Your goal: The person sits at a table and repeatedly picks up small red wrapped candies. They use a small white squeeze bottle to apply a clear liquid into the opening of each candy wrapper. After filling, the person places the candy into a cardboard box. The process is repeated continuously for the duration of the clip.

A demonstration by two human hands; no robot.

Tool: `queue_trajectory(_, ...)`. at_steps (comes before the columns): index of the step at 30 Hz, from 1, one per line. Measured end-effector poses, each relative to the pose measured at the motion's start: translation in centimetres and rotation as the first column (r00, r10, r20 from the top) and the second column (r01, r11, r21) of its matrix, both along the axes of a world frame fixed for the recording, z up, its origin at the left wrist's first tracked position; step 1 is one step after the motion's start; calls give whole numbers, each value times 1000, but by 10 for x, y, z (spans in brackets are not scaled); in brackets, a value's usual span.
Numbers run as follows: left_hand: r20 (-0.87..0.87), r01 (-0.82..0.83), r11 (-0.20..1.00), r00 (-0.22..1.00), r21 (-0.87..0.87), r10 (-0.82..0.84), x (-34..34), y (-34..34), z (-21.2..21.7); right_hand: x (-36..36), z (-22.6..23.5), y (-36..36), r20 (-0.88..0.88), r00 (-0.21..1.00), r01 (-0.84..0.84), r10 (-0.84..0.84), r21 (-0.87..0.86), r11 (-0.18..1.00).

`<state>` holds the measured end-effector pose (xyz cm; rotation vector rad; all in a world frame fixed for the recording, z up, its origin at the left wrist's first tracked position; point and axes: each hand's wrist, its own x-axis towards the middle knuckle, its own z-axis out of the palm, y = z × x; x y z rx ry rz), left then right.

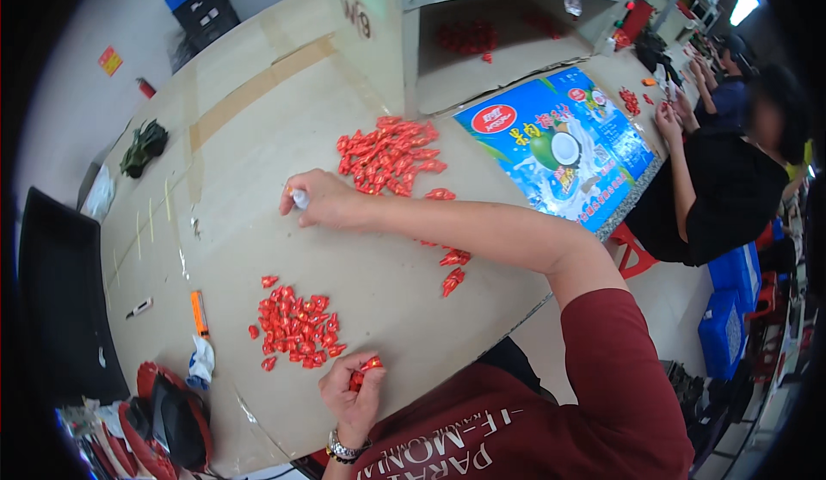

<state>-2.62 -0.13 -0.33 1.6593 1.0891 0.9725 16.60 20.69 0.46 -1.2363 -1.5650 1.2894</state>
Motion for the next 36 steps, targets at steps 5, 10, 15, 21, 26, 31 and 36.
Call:
queue_trajectory(5, -2, 28, 999, 1000, -16, -28, 0, 2, 2, 22, 23, -30, -12, 950, 276, -311, 492, 825)
queue_trajectory(10, 66, -11, 997, 998, -75, 16, -7, -2, 3, 143, 50, -54, 69, 803, 427, -591, 625, 653)
queue_trajectory(15, -1, -31, 1000, 1000, -4, 31, -3, -1, -3, 334, -3, 27, 578, 108, 375, -809, 729, 572)
queue_trajectory(21, -12, -88, 996, 996, -28, 88, -7, -1, -6, 421, -31, 126, 785, 10, 452, -619, 549, 703)
queue_trajectory(26, 65, 24, 995, 998, -95, -18, -18, 4, -16, 430, -37, 149, 791, 262, 364, -553, 449, 816)
queue_trajectory(31, 74, -17, 995, 997, -96, 24, -18, -2, -15, 330, -14, 113, 787, 57, 326, -615, 568, 756)
queue_trajectory(36, 115, -5, 993, 993, -118, 19, -13, 1, -15, 362, -41, 129, 669, -37, 145, -742, 738, 659)
